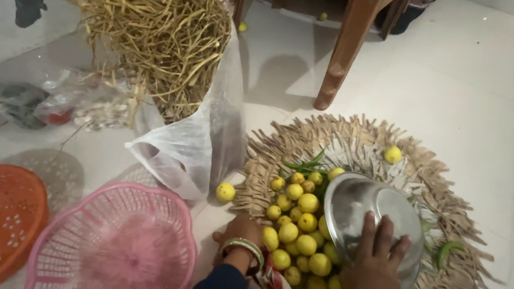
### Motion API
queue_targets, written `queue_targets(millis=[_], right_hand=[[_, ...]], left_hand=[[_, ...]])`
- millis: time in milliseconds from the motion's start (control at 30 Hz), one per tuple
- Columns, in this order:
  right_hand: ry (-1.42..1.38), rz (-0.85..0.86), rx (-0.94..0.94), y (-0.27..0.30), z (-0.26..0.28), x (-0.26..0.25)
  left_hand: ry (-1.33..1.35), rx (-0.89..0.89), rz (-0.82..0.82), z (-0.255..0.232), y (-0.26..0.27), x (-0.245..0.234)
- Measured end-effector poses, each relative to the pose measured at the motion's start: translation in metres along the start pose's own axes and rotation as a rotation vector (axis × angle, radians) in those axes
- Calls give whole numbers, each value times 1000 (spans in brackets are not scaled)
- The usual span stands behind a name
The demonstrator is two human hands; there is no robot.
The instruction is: The person sorts vegetables from various containers onto a mat on the floor. They empty green chilies, yellow round fruits, and green vegetables from baskets and a metal bowl onto the mat. The person then wipes the containers with a cloth and places them aside. Finally, they add tomatoes from a plastic bag to the pile on the mat.
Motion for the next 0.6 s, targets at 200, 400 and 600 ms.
queue_targets(millis=[200, 400, 600], right_hand=[[-55, 63, -57, 14, 37, 7], [28, 238, -60, 28, 75, 6], [-45, 263, -198, 31, 77, 10]], left_hand=[[-10, -16, -163, 38, 13, -37], [-51, -66, -211, 94, 12, -55], [-99, -98, -265, 123, 27, -57]])
Point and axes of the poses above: each hand's wrist, its own y-axis away from the middle knuckle, its own x-axis out of the palm, z = x × y, the point moved 6 cm from there along -y, towards the middle knuckle, and after that the axes turned 11 degrees about x, right-handed, at the moved point
